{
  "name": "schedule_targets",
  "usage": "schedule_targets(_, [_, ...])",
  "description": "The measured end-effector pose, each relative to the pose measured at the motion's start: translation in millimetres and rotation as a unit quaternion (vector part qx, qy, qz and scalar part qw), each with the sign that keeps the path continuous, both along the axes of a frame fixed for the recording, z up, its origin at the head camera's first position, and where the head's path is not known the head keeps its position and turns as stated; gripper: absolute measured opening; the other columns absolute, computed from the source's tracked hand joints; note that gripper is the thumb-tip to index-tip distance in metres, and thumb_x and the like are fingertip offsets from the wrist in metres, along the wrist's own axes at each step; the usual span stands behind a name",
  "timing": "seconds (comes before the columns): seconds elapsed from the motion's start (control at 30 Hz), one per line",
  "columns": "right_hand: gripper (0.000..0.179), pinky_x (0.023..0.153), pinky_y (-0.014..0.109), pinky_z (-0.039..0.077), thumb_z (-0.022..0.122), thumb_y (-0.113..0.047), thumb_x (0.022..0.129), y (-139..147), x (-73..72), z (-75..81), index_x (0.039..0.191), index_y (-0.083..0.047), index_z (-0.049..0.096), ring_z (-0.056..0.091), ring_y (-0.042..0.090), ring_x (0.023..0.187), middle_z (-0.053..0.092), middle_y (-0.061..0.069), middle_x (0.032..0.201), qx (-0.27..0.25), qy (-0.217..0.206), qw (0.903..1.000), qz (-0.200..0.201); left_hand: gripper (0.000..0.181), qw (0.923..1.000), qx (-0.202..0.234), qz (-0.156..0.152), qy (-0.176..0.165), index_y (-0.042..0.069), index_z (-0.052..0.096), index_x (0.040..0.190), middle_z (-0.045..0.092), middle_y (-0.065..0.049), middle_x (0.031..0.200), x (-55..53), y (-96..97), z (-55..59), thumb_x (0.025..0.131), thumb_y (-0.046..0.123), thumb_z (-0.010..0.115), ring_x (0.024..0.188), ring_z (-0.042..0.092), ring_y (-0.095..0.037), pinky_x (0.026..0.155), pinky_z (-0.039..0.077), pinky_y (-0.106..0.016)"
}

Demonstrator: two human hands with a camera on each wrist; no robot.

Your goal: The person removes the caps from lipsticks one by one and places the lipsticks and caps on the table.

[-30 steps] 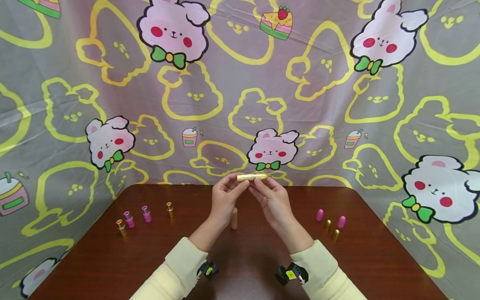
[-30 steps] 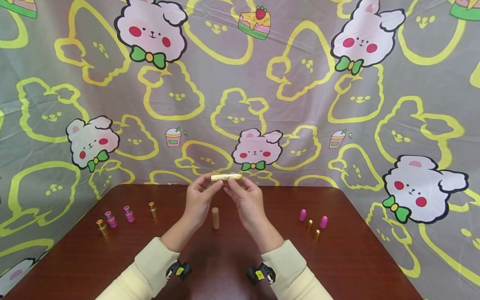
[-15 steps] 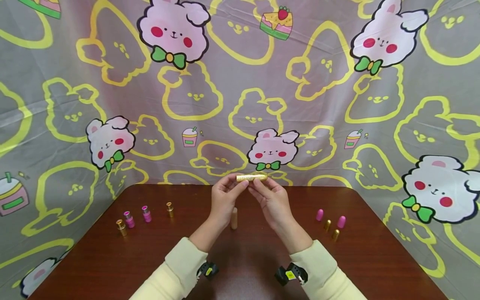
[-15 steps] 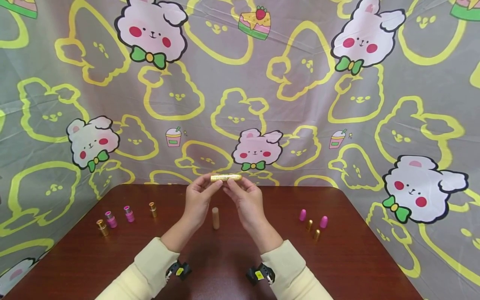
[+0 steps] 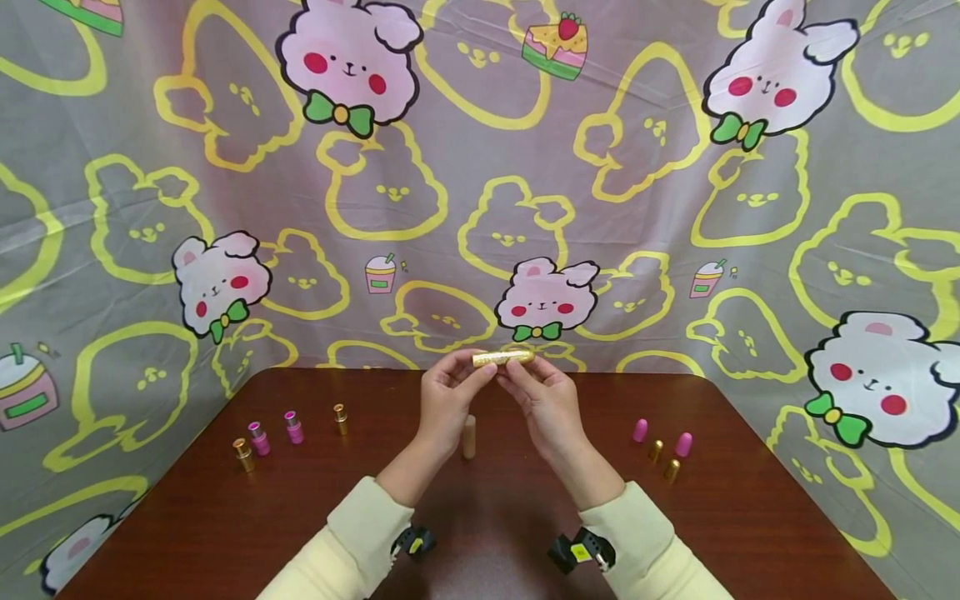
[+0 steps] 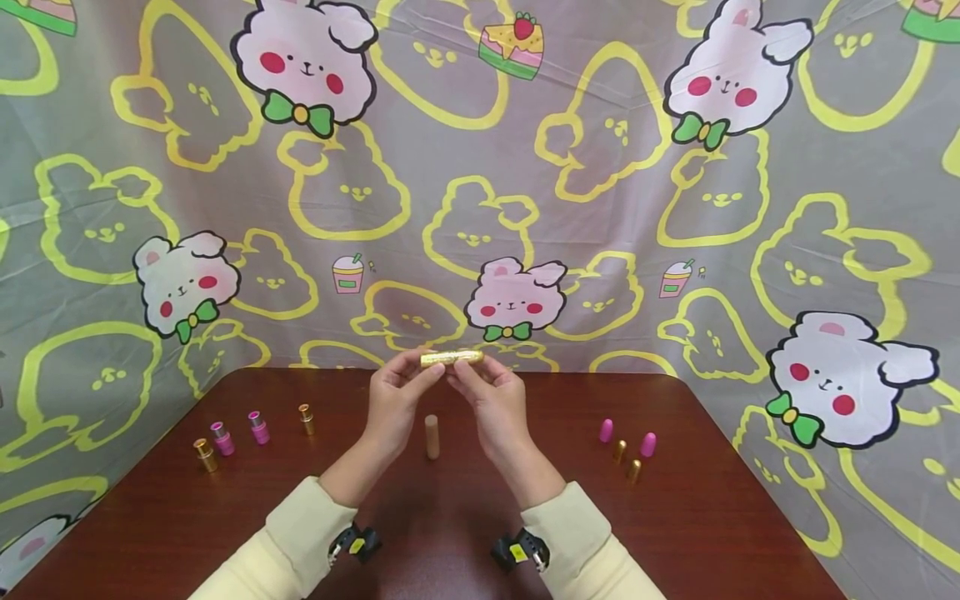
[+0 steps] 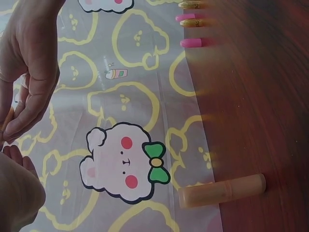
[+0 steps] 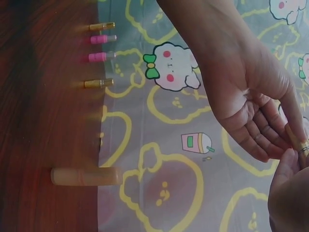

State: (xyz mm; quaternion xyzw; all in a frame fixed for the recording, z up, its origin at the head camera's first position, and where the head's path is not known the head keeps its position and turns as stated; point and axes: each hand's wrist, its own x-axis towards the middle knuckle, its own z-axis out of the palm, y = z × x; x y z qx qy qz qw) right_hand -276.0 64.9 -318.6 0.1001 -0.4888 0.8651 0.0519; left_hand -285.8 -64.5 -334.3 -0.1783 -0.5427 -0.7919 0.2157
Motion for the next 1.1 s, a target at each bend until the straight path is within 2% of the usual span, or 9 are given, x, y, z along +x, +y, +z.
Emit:
schedule_targets(0.2, [0.029, 0.087, 0.034, 0.052, 0.059, 0.003, 0.094, 1.7, -0.6, 0.8, 0.121, 0.013, 0.057, 0.069, 0.018, 0.089, 0.069, 0.007, 0.098, -0.007, 0.000, 1.0000, 0.007, 0.025, 1.0000, -0.008, 0.001, -0.003, -0.014, 0.064, 0.105, 0.069, -0.001, 0.088, 1.8, -4.2, 1.1, 0.084, -0.003, 0.072, 0.079, 0.063, -0.012, 0.073, 0.052, -0.023])
schedule_targets(0.33, [0.014, 0.086, 0.034, 0.052, 0.059, 0.002, 0.094, 10.4, -3.4, 1.6, 0.105, 0.003, 0.068, 0.070, 0.018, 0.086, 0.071, 0.008, 0.094, -0.031, -0.001, 0.9995, -0.005, 0.018, 0.9997, 0.017, 0.017, -0.005, -0.010, 0.066, 0.099, 0.068, -0.001, 0.086, 0.3, -11.7, 1.8, 0.082, -0.007, 0.071, 0.077, 0.063, -0.011, 0.075, 0.054, -0.023])
schedule_targets(0.47, [0.014, 0.086, 0.034, 0.053, 0.060, 0.002, 0.094, 20.7, -6.1, 0.2, 0.092, -0.005, 0.072, 0.070, 0.019, 0.087, 0.072, 0.008, 0.091, -0.047, -0.003, 0.9988, -0.015, 0.016, 0.9989, 0.042, 0.020, 0.002, 0.001, 0.069, 0.091, 0.069, -0.002, 0.085, -1.6, -19.8, 1.8, 0.080, -0.011, 0.069, 0.078, 0.064, -0.011, 0.076, 0.054, -0.024])
schedule_targets(0.57, [0.015, 0.086, 0.034, 0.053, 0.060, 0.003, 0.093, 23.5, -6.8, -0.9, 0.091, -0.006, 0.072, 0.070, 0.020, 0.088, 0.072, 0.008, 0.092, -0.045, -0.002, 0.9990, -0.008, 0.020, 0.9989, 0.046, 0.011, 0.004, 0.007, 0.069, 0.089, 0.069, -0.001, 0.086, -2.1, -22.9, 1.7, 0.080, -0.011, 0.068, 0.079, 0.064, -0.011, 0.077, 0.054, -0.024])
schedule_targets(0.73, [0.015, 0.086, 0.035, 0.052, 0.060, 0.004, 0.093, 24.4, -6.8, -2.4, 0.091, -0.006, 0.072, 0.070, 0.020, 0.087, 0.072, 0.010, 0.091, -0.041, 0.003, 0.9991, -0.007, 0.022, 0.9983, 0.059, 0.002, -0.006, 0.010, 0.070, 0.088, 0.070, 0.000, 0.085, -1.7, -24.0, 1.6, 0.080, -0.011, 0.068, 0.079, 0.065, -0.010, 0.079, 0.053, -0.025])
schedule_targets(0.87, [0.015, 0.085, 0.035, 0.053, 0.061, 0.004, 0.092, 25.7, -6.9, -3.5, 0.091, -0.006, 0.072, 0.070, 0.020, 0.086, 0.072, 0.010, 0.090, -0.042, 0.005, 0.9991, -0.012, 0.021, 0.9975, 0.069, -0.004, -0.017, 0.010, 0.069, 0.087, 0.070, 0.000, 0.085, -1.0, -25.8, 1.3, 0.081, -0.011, 0.067, 0.079, 0.065, -0.010, 0.079, 0.053, -0.025])
schedule_targets(1.1, [0.014, 0.085, 0.034, 0.053, 0.060, 0.004, 0.093, 29.9, -7.6, -4.1, 0.093, -0.005, 0.072, 0.070, 0.020, 0.086, 0.072, 0.008, 0.090, -0.037, 0.006, 0.9992, -0.012, 0.020, 0.9941, 0.099, -0.039, -0.022, 0.005, 0.068, 0.088, 0.070, -0.004, 0.085, -0.6, -31.1, 3.0, 0.084, -0.014, 0.062, 0.081, 0.068, -0.013, 0.084, 0.054, -0.031])
